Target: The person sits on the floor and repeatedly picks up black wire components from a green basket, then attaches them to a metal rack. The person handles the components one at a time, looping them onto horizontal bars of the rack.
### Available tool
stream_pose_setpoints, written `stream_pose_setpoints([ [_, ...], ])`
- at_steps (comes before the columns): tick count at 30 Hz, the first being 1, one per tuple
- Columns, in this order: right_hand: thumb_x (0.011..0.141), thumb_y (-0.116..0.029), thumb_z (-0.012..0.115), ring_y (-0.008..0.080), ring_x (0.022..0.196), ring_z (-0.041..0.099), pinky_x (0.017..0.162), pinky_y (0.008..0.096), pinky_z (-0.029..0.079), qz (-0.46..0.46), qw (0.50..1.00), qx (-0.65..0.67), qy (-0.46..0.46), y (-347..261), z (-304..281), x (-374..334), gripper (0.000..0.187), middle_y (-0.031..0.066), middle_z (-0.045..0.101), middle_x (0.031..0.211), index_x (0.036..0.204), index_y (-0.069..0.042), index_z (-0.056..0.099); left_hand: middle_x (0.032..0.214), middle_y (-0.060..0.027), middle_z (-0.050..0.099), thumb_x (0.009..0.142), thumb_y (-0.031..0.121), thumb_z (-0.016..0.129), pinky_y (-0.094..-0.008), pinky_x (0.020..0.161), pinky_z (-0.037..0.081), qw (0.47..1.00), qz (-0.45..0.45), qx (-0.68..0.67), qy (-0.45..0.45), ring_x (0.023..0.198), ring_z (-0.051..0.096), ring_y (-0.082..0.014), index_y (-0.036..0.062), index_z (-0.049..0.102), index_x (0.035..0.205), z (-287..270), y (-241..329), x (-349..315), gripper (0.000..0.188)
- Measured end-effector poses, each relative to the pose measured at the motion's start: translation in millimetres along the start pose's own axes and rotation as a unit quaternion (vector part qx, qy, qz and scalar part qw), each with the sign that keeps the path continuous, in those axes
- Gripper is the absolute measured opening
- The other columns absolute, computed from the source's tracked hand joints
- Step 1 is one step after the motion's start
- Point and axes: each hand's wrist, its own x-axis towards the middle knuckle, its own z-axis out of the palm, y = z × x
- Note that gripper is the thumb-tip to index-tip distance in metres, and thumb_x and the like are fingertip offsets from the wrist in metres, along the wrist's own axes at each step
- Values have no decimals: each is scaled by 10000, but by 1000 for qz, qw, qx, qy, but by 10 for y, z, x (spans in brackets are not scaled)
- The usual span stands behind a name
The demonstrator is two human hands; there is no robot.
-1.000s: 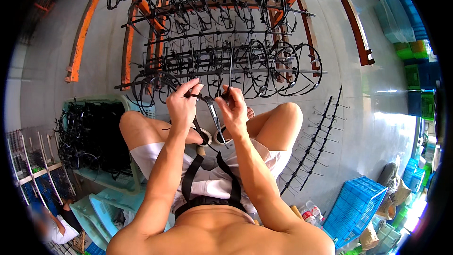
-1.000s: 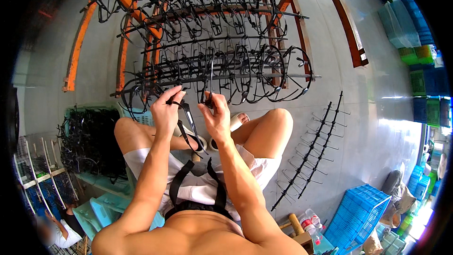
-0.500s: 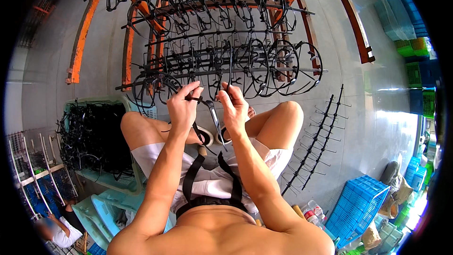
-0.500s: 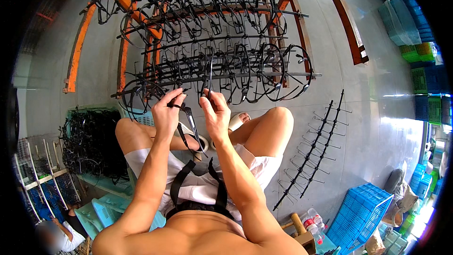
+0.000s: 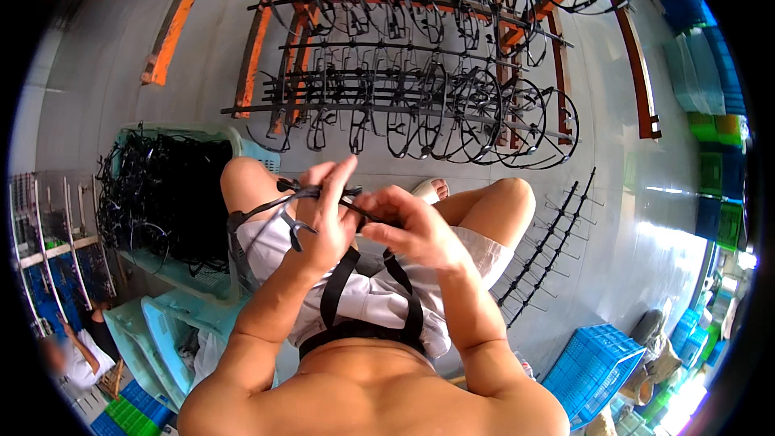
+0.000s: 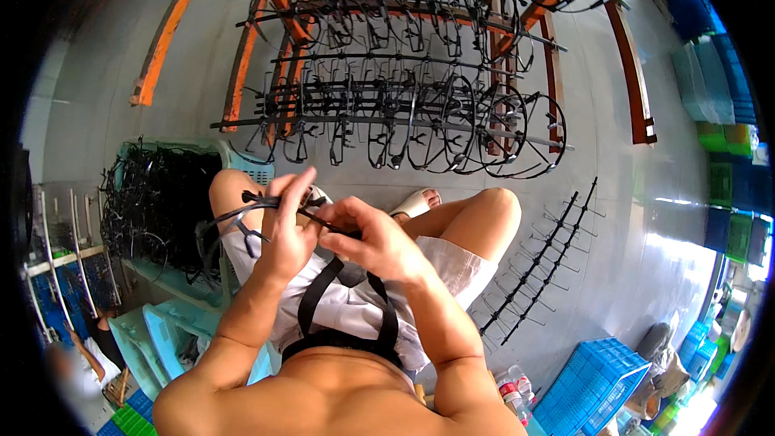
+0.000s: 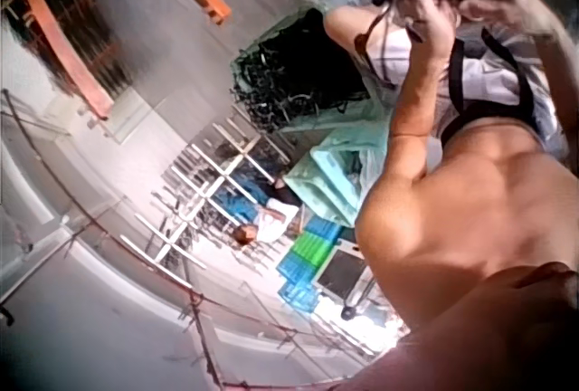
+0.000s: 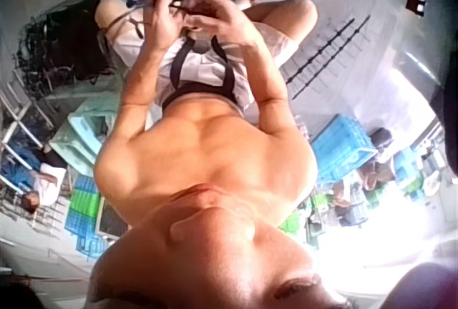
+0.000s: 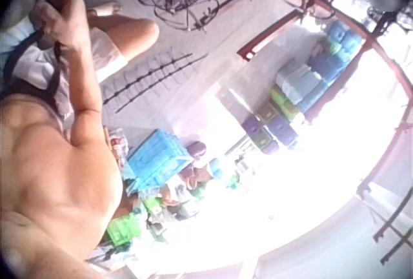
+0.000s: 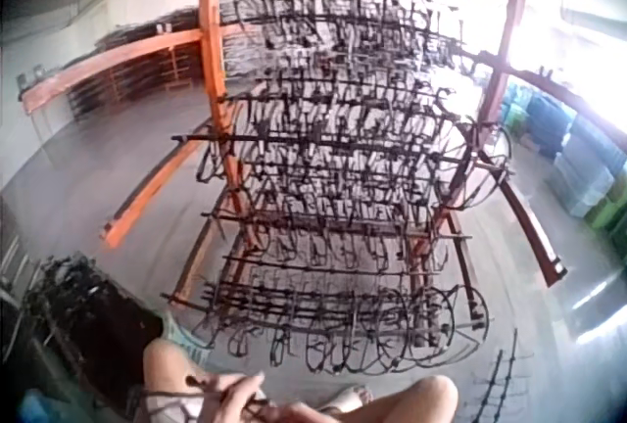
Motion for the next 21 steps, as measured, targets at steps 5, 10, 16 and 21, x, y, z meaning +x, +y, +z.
stream_pose_setpoints([
  [5,799,-7,676,159,742,614,695,271,493,-88,950,-295,-58,-324,-288,15,109,68,659,805,906,-11,655,1077,-125,596,800,23,678,-273,680,507,940,-89,-242,-223,812,623,-185,-14,579,1124,-291,-56,-137,341],
  [10,756,-46,710,280,967,541,817,344,455,-146,910,-368,-120,-362,-407,83,195,124,594,989,941,-47,649,987,-65,627,836,76,682,-234,703,479,781,-136,-512,-331,774,582,-103,-29,589,1120,-266,-226,-312,317],
  [16,849,-232,673,262,972,490,858,357,431,-181,907,-356,134,117,218,3,464,168,477,1098,1169,19,450,1005,-112,649,882,69,613,-254,808,477,895,-245,-366,-66,908,612,-148,-34,555,1188,-258,99,-410,328],
  [21,990,-177,458,115,891,536,749,238,467,-35,990,-67,119,253,492,45,292,63,567,1004,1192,31,486,1312,-245,465,921,-4,369,-346,1021,351,928,-135,-343,-57,1216,472,-308,-75,215,1412,-313,242,-466,520],
])
